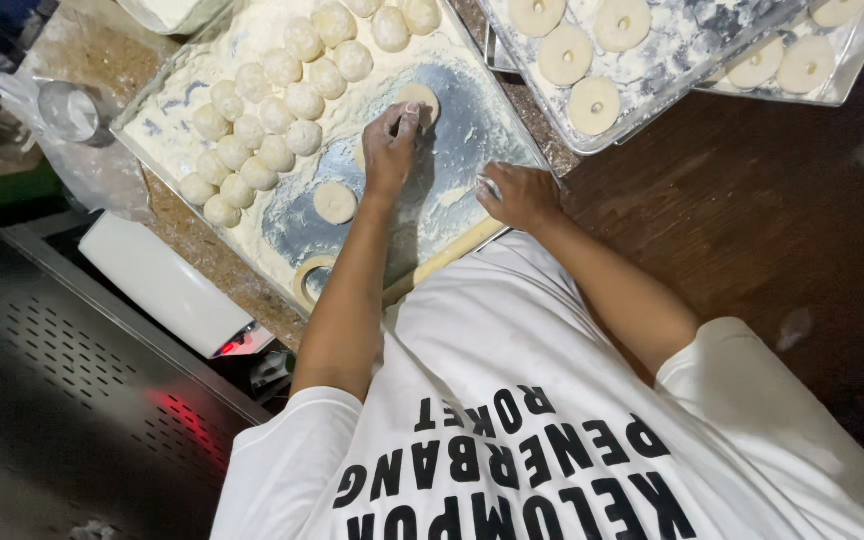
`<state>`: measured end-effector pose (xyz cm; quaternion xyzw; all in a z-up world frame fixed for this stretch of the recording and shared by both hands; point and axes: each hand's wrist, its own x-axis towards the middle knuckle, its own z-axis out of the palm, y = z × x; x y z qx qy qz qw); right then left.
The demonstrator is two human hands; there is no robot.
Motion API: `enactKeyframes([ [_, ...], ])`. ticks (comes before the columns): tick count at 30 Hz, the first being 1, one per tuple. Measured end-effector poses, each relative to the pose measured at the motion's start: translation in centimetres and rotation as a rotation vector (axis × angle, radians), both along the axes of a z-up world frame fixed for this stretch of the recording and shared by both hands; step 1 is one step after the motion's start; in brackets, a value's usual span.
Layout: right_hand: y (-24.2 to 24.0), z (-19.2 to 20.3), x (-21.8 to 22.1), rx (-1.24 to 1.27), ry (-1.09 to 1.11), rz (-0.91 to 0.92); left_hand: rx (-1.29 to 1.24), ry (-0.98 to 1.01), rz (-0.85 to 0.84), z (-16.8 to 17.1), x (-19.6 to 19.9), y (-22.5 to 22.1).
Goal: The person prepares donut dough by hand on a floured surface. The person rolls the dough into balls, flattens them with a rolling pin, and uses a circular cutter to shape them, placing the shaped donuts onto a tray.
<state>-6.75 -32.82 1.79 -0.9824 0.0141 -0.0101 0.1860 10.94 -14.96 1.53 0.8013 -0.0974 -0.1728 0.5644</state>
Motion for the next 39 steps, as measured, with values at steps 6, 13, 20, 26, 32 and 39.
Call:
enactKeyframes([
  [6,0.1,-0.5,0.0,0.004,-0.094,0.017,0.005,0.013,-0.003,-0.7,0.2,-0.3],
  [13,0.6,0.8,1.0,0.193,0.153,-0.026,0.068,0.085,-0.057,-4.3,0.9,0.2],
  [20,0.9,-0.5,11.1,0.38,0.045,-0.18,0.04,0.23,-0.056,3.5,-2.5,2.6],
  [26,3.7,2.6,15.1,0.382,0.303,-0.163,0.228,0.068,-0.206,7.7,-8.8,5.5],
  [32,4.4,0.1,13.3,0.528,0.313,0.033,0.725,-0.376,0.025,4.4,-6.6,6.4],
  [39,2.1,2.0,8.9,0.827,0.297,-0.116,0.795,-0.095,-0.148,3.2,-3.4,5.6],
])
